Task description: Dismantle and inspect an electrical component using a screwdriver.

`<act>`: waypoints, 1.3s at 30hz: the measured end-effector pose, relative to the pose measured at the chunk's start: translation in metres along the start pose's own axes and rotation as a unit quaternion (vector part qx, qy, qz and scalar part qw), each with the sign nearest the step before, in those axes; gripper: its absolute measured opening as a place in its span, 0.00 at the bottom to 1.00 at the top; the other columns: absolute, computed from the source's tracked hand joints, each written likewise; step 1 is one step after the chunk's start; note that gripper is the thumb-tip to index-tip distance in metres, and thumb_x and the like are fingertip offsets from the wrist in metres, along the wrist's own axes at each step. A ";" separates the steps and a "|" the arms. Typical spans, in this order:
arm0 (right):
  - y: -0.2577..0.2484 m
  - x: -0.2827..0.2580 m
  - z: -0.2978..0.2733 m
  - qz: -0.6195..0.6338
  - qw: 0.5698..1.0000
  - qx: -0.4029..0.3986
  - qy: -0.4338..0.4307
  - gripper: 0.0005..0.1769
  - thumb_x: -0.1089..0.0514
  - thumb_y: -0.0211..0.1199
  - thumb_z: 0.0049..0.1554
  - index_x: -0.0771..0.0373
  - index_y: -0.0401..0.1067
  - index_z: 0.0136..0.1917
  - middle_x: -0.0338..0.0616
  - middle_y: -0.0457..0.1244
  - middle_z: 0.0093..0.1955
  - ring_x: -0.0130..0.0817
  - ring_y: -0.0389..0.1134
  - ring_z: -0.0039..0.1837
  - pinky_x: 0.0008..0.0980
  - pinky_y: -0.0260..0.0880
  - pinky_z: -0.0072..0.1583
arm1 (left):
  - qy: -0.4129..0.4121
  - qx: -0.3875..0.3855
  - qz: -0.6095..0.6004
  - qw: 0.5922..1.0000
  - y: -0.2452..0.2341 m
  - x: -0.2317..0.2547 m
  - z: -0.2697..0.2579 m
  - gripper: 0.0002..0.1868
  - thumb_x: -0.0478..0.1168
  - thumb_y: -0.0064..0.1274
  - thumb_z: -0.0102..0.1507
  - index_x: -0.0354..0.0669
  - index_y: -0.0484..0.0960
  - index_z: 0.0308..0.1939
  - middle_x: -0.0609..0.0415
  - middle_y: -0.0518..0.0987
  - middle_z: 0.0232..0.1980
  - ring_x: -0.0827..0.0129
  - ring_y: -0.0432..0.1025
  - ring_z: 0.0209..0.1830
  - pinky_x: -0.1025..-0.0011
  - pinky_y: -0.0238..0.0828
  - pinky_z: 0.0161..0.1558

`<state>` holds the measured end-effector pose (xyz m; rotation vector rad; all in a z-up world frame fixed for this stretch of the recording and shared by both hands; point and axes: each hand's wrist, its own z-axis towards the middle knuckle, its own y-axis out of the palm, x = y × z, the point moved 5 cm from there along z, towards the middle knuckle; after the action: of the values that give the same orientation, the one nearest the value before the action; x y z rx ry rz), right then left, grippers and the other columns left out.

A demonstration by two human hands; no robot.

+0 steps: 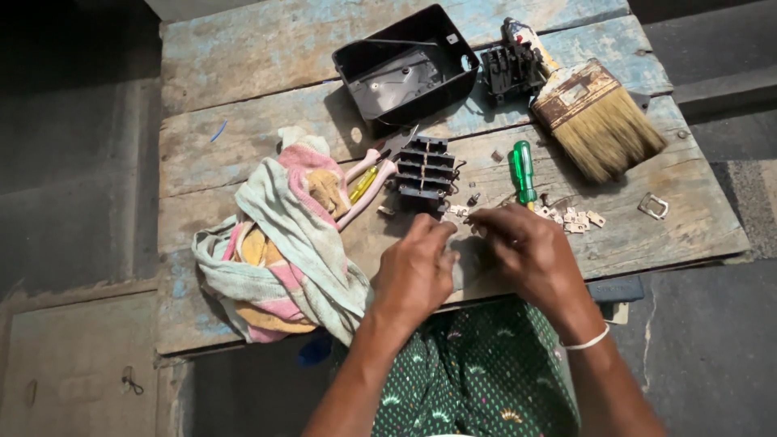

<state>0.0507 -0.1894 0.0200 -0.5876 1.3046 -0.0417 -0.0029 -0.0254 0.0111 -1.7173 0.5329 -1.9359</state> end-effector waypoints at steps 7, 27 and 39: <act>0.023 -0.021 -0.008 -0.395 0.900 -0.039 -0.179 0.26 0.72 0.65 0.43 0.68 0.77 0.58 0.55 0.69 0.54 0.49 0.70 0.53 0.42 0.73 0.56 | 0.044 -0.025 0.115 0.992 0.011 0.001 -0.009 0.16 0.31 0.59 0.54 0.32 0.80 0.46 0.38 0.74 0.51 0.40 0.76 0.38 0.49 0.74 0.41; 0.040 -0.018 -0.022 -0.343 0.935 0.062 -0.058 0.12 0.62 0.68 0.51 0.62 0.80 0.50 0.49 0.67 0.43 0.50 0.66 0.48 0.46 0.67 0.51 | 0.026 0.000 0.171 0.985 0.019 -0.002 -0.021 0.30 0.40 0.64 0.54 0.26 0.76 0.57 0.42 0.73 0.56 0.48 0.69 0.56 0.52 0.70 0.50; 0.045 -0.021 -0.017 -0.321 0.933 0.125 -0.102 0.07 0.63 0.69 0.50 0.64 0.78 0.45 0.51 0.65 0.43 0.52 0.65 0.49 0.47 0.67 0.50 | 0.068 0.022 0.195 0.978 0.023 -0.006 -0.016 0.15 0.33 0.55 0.59 0.30 0.82 0.49 0.45 0.76 0.49 0.51 0.69 0.52 0.53 0.66 0.50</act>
<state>0.0161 -0.1502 0.0169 -0.7546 0.8433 -0.6602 -0.0160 -0.0409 -0.0092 -1.3384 0.8030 -1.7705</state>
